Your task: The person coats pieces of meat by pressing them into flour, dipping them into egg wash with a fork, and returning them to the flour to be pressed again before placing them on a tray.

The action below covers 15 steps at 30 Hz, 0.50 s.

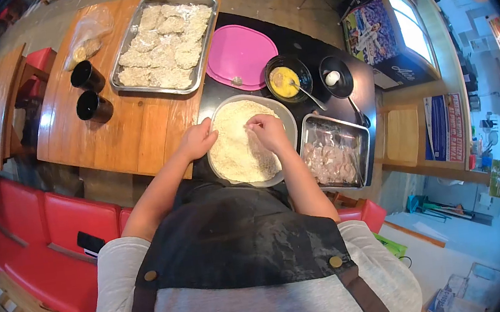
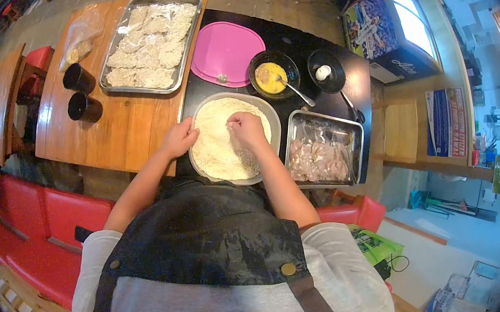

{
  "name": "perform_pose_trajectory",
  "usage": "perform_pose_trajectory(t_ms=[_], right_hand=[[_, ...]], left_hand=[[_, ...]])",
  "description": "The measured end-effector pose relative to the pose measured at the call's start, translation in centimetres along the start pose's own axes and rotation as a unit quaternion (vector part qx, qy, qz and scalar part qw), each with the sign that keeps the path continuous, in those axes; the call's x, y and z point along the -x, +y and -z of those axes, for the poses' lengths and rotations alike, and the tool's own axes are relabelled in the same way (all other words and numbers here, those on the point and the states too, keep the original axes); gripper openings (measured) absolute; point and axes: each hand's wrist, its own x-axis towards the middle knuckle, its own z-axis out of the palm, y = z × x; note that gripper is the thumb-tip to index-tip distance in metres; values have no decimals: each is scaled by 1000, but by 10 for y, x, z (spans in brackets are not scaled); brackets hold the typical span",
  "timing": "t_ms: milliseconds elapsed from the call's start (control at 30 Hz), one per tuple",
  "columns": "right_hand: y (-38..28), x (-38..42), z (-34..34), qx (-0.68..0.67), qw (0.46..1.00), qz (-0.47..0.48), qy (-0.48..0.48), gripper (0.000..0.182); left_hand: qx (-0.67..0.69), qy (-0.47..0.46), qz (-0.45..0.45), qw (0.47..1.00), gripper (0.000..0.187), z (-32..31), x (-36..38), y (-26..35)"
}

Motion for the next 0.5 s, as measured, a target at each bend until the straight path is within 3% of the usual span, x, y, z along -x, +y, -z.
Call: perform_pose_trajectory(t_ms=[100,267,333,467,500], right_hand=[[6,-13,-30,-90,993,-28,-64,6],[0,-22,-51,-34,994,-69,-74,6],[-1,-29,-39,-114,964,-177,-164,7],[4,-1,-50,-57,980,-84,-174,6],[3,3,-58,-4,990,-52,-132,5]], left_hand=[[-8,-3,9,1000,29,3,1,7],[-30,-11,36,999,29,9,2,14],[-26,-10,35,999,29,8,0,16],[-17,-18,35,999,29,5,3,8],[-6,-14,30,999,29,4,0,8]])
